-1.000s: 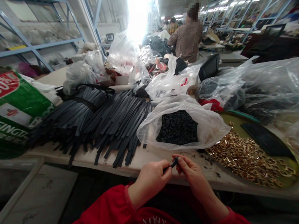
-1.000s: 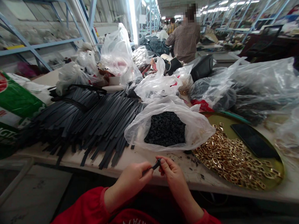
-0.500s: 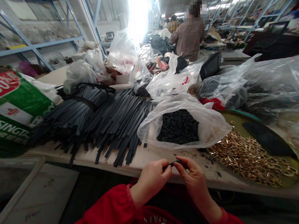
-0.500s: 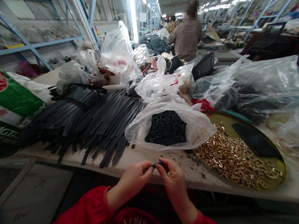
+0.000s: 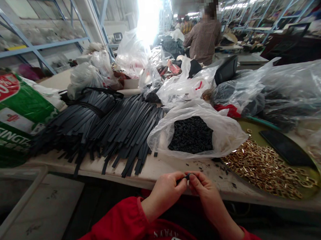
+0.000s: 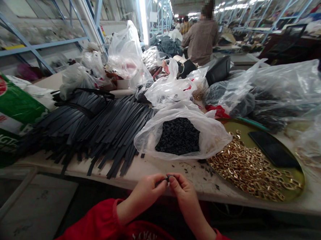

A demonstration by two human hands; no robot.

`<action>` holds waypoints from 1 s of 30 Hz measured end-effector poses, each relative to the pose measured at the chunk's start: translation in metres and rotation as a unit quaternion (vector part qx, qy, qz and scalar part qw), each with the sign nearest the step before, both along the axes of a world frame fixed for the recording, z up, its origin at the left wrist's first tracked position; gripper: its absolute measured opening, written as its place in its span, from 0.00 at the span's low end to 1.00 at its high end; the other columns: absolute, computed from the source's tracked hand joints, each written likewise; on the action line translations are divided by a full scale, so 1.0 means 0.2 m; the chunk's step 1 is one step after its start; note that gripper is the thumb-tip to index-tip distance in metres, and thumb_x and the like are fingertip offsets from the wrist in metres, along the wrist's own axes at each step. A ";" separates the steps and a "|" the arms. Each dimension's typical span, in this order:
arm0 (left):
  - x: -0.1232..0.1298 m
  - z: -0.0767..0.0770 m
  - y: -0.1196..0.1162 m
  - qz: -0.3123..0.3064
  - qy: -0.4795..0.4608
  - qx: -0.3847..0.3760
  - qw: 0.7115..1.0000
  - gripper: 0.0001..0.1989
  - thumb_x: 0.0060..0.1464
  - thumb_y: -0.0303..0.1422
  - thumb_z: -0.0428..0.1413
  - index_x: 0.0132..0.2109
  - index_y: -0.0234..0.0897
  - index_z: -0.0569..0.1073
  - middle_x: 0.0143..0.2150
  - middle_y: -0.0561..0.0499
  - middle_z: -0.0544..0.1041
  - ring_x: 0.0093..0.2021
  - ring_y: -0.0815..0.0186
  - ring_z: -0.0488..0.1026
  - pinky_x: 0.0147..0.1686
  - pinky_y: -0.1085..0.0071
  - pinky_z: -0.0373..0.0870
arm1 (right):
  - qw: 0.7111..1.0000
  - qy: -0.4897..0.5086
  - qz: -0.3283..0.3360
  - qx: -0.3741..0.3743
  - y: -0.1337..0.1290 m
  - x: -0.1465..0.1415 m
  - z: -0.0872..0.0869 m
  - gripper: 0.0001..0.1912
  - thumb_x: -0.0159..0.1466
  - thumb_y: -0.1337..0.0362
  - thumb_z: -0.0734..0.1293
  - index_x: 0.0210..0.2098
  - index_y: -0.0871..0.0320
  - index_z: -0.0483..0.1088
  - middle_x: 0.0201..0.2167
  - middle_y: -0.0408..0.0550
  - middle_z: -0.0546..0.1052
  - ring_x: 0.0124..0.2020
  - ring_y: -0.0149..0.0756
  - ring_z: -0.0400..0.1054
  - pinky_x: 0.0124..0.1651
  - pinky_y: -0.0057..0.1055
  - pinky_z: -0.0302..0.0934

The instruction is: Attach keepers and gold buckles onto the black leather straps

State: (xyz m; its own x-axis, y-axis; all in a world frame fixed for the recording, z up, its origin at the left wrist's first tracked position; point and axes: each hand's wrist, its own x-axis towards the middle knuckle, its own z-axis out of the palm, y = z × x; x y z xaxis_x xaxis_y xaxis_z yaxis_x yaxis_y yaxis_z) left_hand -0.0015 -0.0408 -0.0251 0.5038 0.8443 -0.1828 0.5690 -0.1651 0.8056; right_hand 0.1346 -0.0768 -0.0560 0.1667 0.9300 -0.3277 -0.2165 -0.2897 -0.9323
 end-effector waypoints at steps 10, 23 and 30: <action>-0.03 0.06 0.02 0.015 -0.061 -0.040 0.997 0.17 0.53 0.27 0.44 0.51 0.35 0.60 0.24 0.57 0.67 0.28 0.70 0.65 0.30 0.75 0.60 | 0.998 0.056 -0.023 -0.013 0.00 -0.03 0.01 0.15 0.51 0.53 0.69 0.27 0.58 0.65 0.17 0.36 0.62 0.18 0.24 0.52 0.20 0.22 0.47; -0.06 0.06 0.02 0.044 -0.001 -0.031 0.999 0.13 0.49 0.42 0.52 0.34 0.36 0.66 0.28 0.55 0.70 0.28 0.70 0.65 0.26 0.75 0.57 | 0.980 0.161 0.106 -0.044 -0.05 0.00 0.05 0.18 0.52 0.50 0.67 0.36 0.57 0.66 0.20 0.39 0.66 0.21 0.26 0.56 0.25 0.24 0.53; -0.06 0.08 0.00 0.044 0.021 -0.036 0.998 0.12 0.47 0.40 0.54 0.35 0.36 0.69 0.31 0.54 0.73 0.31 0.68 0.68 0.28 0.74 0.60 | 0.979 0.162 0.116 -0.053 -0.06 -0.01 0.09 0.18 0.50 0.54 0.69 0.23 0.57 0.57 0.19 0.37 0.63 0.23 0.26 0.57 0.27 0.23 0.53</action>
State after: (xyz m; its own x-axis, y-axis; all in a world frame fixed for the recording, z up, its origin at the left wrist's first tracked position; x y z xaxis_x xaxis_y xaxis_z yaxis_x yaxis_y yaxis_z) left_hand -0.0141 -0.0402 -0.0099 0.4189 0.8691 -0.2631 0.6119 -0.0561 0.7889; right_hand 0.1334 -0.0887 -0.0384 -0.1732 0.8884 -0.4251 -0.4134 -0.4573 -0.7874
